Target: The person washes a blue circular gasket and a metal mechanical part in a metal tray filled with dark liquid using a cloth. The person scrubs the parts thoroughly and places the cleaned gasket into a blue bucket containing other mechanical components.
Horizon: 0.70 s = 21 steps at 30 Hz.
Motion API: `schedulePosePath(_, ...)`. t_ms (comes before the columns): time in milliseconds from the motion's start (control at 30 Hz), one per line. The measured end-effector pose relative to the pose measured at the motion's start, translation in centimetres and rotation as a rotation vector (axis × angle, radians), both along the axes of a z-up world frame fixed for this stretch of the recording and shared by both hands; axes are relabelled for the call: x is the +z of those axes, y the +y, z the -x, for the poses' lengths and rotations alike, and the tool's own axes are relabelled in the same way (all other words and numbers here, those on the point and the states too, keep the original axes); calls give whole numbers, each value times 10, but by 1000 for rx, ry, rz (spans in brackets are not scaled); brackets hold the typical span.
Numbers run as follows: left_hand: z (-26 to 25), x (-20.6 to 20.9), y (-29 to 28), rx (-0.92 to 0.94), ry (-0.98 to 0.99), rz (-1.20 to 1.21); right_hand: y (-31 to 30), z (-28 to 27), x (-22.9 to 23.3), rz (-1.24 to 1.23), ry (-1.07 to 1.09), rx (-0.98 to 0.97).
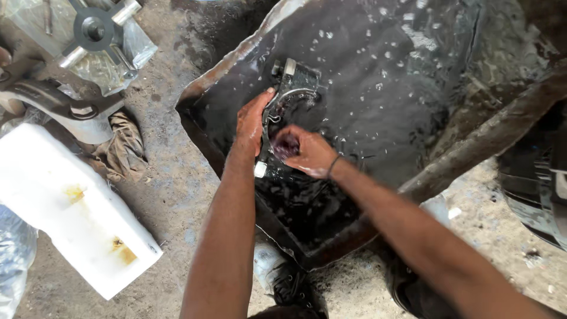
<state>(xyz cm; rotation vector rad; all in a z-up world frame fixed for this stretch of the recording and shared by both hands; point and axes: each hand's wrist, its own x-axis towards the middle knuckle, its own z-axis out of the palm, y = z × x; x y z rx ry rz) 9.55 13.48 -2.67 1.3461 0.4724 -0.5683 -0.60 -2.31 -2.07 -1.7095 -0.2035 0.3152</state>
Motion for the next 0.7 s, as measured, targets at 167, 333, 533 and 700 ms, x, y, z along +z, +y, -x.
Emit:
schedulePosePath(167,-3,12,0,44,83,67,-57,-12,20,804,-54,357)
schedulePosePath(333,1,6,0,19,59,35,-69,3,14,1014,-437,-38)
schedulePosePath(533,-1,12,-1,-15,47,83,-77,1,-2,947,-494,-329)
schedulePosePath(700,-3,9,-2,7,53,69,-87,-5,-25,1177,-666,-426)
